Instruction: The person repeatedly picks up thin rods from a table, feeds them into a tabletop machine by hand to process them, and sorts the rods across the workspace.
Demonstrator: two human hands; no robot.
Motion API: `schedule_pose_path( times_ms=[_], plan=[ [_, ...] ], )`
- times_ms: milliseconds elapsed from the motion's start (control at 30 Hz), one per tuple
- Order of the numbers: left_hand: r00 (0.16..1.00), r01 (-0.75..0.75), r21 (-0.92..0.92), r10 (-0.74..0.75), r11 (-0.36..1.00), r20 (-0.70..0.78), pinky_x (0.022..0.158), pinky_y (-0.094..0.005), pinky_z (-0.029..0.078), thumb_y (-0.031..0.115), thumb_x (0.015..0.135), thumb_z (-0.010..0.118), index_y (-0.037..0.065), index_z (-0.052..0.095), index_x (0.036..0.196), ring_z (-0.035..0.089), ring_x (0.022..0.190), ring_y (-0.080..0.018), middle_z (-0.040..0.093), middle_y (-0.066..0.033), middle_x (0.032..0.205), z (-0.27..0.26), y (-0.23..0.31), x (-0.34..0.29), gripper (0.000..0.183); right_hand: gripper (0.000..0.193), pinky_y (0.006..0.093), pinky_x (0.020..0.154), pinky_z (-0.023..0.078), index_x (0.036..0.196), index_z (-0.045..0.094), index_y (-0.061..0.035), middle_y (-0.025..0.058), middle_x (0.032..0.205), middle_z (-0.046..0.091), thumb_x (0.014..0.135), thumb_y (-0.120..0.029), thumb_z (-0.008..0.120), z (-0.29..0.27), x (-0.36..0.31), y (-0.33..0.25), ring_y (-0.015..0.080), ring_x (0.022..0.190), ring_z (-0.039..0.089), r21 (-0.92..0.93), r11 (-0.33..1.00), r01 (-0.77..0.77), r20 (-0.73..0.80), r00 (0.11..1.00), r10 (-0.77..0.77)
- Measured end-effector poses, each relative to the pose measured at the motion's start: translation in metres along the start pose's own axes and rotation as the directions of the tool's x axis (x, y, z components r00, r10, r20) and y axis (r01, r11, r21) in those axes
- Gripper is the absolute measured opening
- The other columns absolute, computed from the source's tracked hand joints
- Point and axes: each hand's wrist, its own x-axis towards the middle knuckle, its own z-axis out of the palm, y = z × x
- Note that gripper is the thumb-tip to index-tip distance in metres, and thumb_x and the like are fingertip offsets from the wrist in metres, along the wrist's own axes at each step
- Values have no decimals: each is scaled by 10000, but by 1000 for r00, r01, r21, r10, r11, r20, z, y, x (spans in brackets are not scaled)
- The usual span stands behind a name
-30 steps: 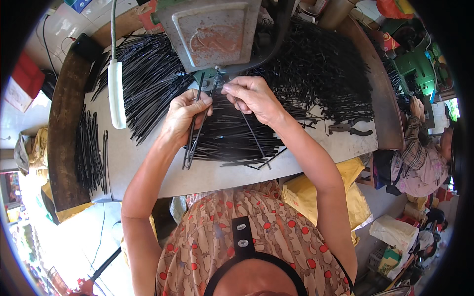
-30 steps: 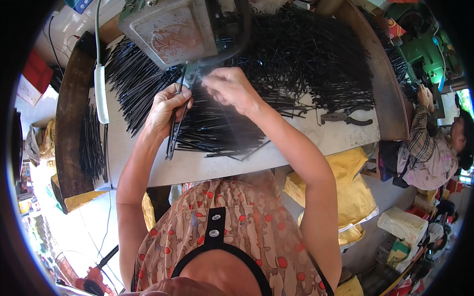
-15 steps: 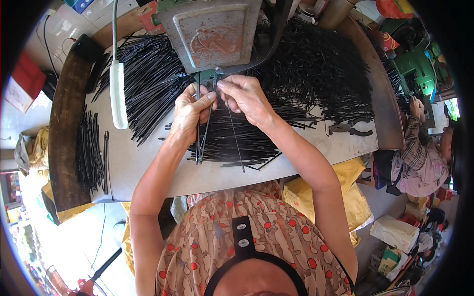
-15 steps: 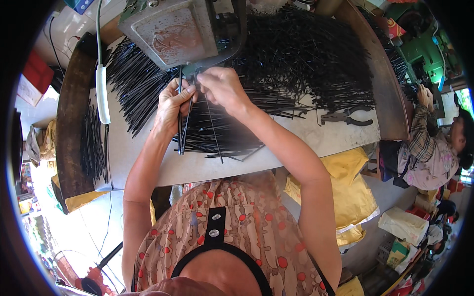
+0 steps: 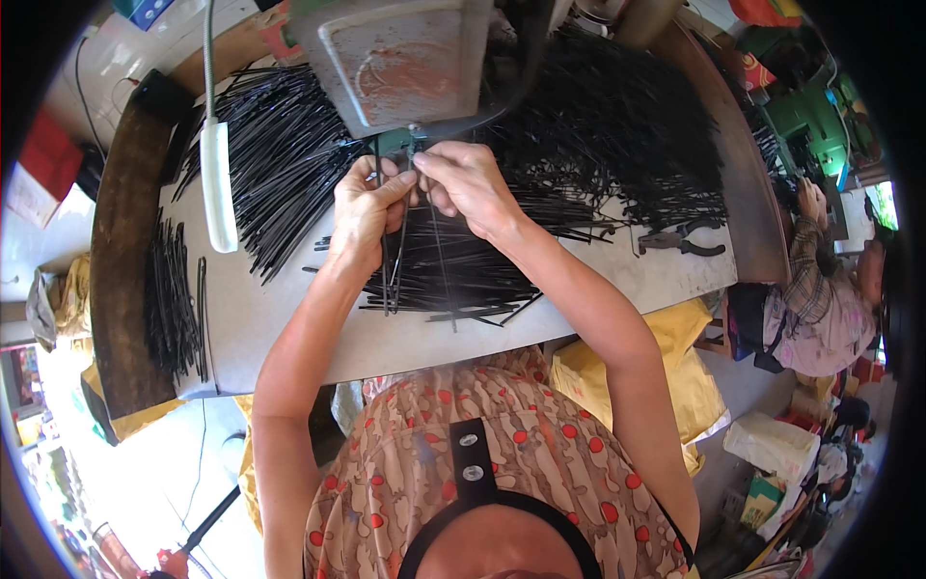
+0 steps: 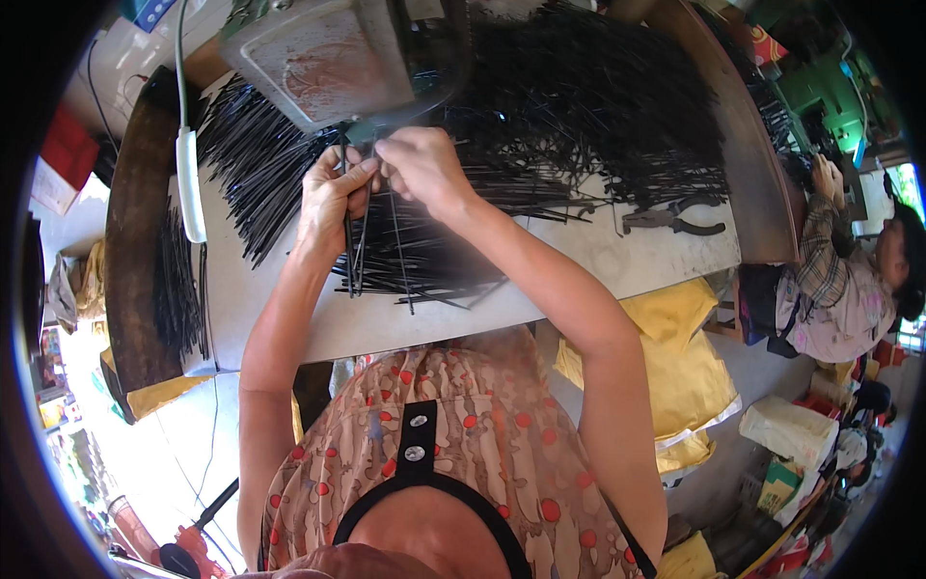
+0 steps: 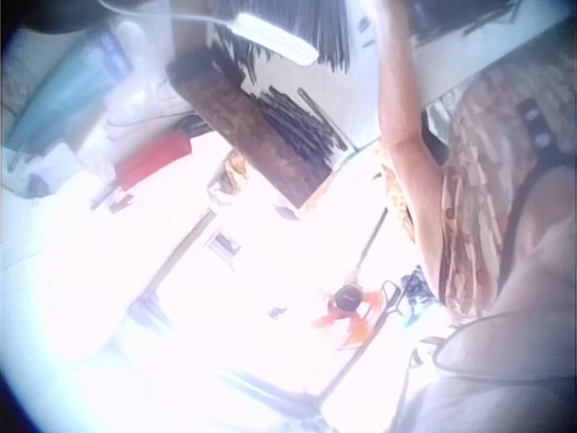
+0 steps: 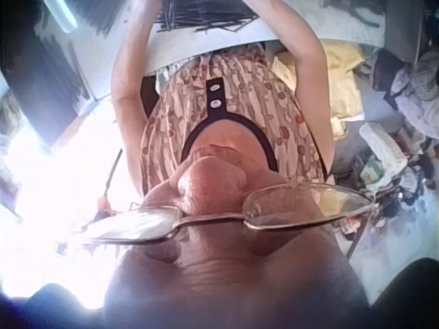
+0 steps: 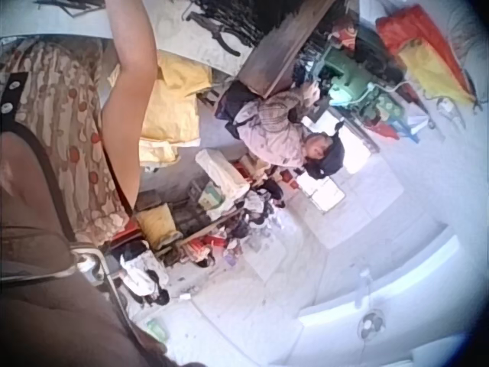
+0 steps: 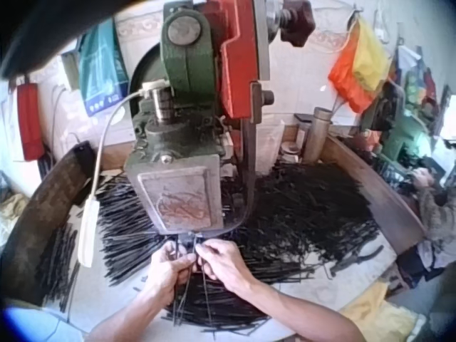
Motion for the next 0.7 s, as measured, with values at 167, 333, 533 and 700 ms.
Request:
schedule_pose_path(
  times_ms=[167, 333, 533, 700],
  plan=[
    [998, 24, 35, -22, 999, -56, 339, -168, 244, 27, 763, 592, 74, 432, 796, 363, 380, -43, 522, -41, 591, 0, 3, -1, 170, 198, 181, 354, 327, 747, 560, 36, 59, 616, 541, 844, -130, 510, 0, 0, -3, 60, 444, 452, -41, 998, -55, 20, 998, 56],
    [999, 44, 60, -43, 997, -17, 337, -163, 246, 42, 771, 594, 71, 442, 799, 358, 379, -37, 521, -41, 587, 0, 8, 0, 157, 210, 212, 408, 402, 846, 595, 23, 68, 654, 579, 823, -177, 534, -28, -21, -20, 88, 479, 510, -438, 899, 18, 65, 998, 12],
    [1000, 22, 200, -20, 979, -15, 350, -153, 236, 80, 806, 558, 82, 481, 790, 328, 390, -25, 517, -23, 619, -23, 27, -8, 79, 150, 297, 658, 465, 842, 631, -46, 115, 796, 626, 741, -138, 568, -92, -47, -39, 246, 708, 609, -917, 371, 145, 38, 959, -281],
    [994, -91, 765, 109, 638, 27, 417, -218, 349, 95, 758, 595, 34, 491, 864, 486, 464, -135, 554, -53, 617, -112, 52, -28, 160, 121, 319, 649, 473, 827, 631, -61, 102, 812, 614, 757, -134, 565, -116, -55, -43, 265, 728, 593, -987, 132, 89, 40, 941, -335]
  ],
)
